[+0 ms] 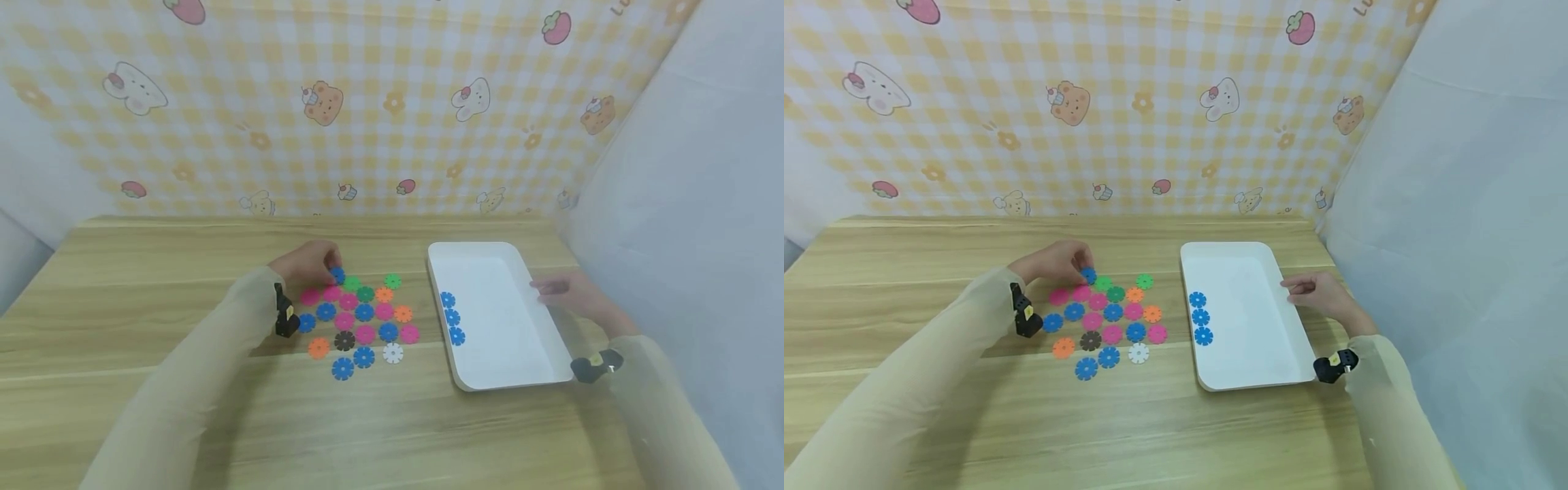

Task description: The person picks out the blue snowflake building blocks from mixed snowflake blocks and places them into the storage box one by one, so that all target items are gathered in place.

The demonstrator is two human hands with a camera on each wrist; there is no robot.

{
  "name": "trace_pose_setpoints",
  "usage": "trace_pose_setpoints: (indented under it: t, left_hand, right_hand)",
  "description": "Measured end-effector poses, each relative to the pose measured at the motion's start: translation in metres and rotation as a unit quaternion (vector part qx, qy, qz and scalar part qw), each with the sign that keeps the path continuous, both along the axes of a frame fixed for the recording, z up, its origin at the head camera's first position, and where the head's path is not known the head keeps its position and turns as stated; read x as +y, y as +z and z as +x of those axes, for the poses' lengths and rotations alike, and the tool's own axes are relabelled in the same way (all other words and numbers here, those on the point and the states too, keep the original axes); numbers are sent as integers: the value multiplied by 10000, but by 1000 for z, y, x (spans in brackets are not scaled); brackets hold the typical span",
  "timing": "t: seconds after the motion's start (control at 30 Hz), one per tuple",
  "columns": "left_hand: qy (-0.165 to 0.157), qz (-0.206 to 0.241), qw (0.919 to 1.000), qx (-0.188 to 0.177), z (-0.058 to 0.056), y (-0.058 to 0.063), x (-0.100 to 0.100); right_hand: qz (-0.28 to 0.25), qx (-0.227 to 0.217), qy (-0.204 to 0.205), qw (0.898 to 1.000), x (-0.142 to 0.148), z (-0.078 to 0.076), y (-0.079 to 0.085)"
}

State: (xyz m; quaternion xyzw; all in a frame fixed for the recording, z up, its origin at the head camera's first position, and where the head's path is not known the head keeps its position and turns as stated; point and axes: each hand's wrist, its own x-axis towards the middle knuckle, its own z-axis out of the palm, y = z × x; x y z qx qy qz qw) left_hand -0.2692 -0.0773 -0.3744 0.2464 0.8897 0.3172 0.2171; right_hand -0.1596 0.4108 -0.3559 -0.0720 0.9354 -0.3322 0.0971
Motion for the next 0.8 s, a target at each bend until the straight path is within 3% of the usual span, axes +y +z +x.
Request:
trace_pose_setpoints:
  t: [0.17, 0.37, 0.8]
  left_hand:
    - [-339, 266, 9985, 328, -4, 5, 1]
    - [-569, 473, 9966, 350, -2, 16, 10]
    - [-676, 1172, 9901, 372, 10, 28, 73]
  right_hand:
    - [-1, -83, -35, 10000, -1, 0, 2]
    - [-16, -60, 37, 10000, -2, 2, 4]
    - [11, 46, 61, 10000, -4, 4, 5]
